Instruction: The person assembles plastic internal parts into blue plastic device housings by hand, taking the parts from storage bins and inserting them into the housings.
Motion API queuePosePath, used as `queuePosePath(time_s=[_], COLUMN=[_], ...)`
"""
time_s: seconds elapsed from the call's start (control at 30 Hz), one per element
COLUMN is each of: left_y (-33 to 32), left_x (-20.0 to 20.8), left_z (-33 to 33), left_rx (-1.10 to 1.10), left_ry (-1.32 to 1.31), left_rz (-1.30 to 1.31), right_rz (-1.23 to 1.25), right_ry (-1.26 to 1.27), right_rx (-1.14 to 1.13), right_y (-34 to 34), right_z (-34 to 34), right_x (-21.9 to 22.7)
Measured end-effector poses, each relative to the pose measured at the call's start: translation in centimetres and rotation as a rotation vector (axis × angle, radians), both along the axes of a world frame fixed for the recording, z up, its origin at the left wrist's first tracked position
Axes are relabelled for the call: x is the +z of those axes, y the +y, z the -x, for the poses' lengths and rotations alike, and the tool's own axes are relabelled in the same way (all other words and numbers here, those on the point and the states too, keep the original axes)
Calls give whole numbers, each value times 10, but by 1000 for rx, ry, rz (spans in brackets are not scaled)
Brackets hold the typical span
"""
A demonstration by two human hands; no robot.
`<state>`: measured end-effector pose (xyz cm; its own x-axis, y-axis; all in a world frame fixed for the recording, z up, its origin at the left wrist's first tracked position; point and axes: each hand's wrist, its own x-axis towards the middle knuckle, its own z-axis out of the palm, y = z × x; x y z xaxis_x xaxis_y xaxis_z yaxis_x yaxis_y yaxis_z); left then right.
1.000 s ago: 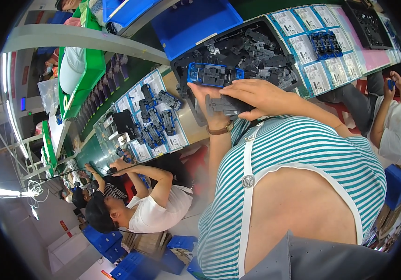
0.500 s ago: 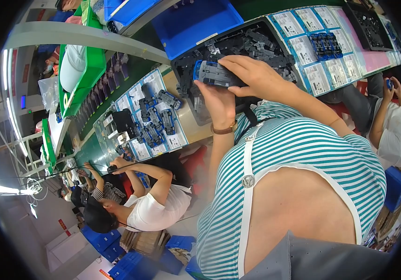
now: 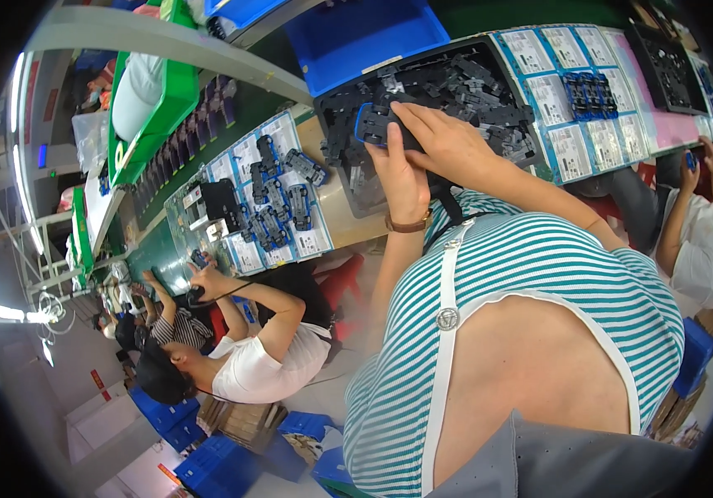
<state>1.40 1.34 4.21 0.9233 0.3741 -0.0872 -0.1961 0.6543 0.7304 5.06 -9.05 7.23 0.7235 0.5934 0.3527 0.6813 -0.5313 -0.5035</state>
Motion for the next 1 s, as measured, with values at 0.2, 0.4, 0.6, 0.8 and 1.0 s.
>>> queuePosePath(time_s=[0.2, 0.4, 0.6, 0.8, 1.0], left_y=[14, 19, 22, 27, 44], left_x=[-6, 4, -4, -3, -20], left_z=[1, 15, 32, 54, 71], left_rx=[129, 198, 301, 418, 326], left_ry=[-56, -78, -22, 25, 76], left_rz=[51, -22, -76, -138, -25], right_rz=[-413, -614, -628, -656, -751], right_ry=[397, 916, 991, 1125, 1139], right_rx=[45, 114, 154, 243, 175], right_y=[-6, 3, 11, 16, 32], right_z=[-8, 2, 20, 40, 64], right_x=[-12, -23, -27, -34, -50])
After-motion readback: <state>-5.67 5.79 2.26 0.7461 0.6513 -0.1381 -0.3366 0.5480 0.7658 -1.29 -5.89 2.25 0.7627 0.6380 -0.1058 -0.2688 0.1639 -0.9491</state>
